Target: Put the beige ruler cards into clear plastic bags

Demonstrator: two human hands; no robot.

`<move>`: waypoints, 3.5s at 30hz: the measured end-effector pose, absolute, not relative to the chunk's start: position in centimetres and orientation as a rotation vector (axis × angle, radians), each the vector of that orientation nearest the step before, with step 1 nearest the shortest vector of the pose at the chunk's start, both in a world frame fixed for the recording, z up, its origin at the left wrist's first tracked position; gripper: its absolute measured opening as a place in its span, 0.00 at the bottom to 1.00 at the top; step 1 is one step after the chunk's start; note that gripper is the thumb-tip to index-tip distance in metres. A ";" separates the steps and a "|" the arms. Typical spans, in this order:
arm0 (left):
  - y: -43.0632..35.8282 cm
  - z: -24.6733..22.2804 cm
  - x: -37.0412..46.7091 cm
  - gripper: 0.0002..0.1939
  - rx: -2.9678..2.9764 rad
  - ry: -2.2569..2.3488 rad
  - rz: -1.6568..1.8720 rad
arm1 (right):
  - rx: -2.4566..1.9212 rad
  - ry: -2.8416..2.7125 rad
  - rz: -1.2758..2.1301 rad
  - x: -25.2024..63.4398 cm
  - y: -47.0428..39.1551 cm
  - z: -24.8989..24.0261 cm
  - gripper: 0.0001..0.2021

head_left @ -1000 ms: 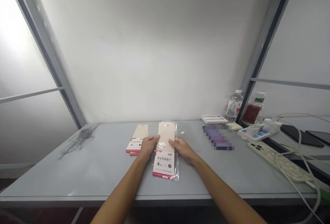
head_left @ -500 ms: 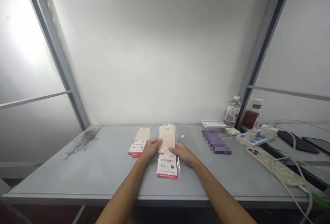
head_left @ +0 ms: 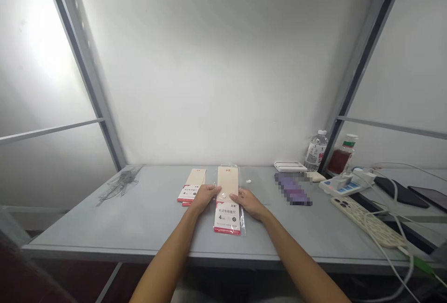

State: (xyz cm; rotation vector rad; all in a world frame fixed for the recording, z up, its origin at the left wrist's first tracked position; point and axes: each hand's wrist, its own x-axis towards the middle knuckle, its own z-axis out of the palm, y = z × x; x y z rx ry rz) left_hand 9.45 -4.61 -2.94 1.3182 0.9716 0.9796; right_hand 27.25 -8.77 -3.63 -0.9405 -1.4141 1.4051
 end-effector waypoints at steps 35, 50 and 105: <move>-4.7 -2.8 10.0 0.24 1.213 0.733 0.876 | -1.067 -1.116 1.278 28.1 -7.9 -4.2 0.16; -5.0 -3.6 10.4 0.18 1.504 0.709 0.817 | -1.070 -1.417 1.306 27.8 -8.9 -3.5 0.19; -2.6 -3.1 5.3 0.29 1.647 2.232 0.885 | -2.107 -1.241 0.165 32.9 -7.4 -4.7 0.15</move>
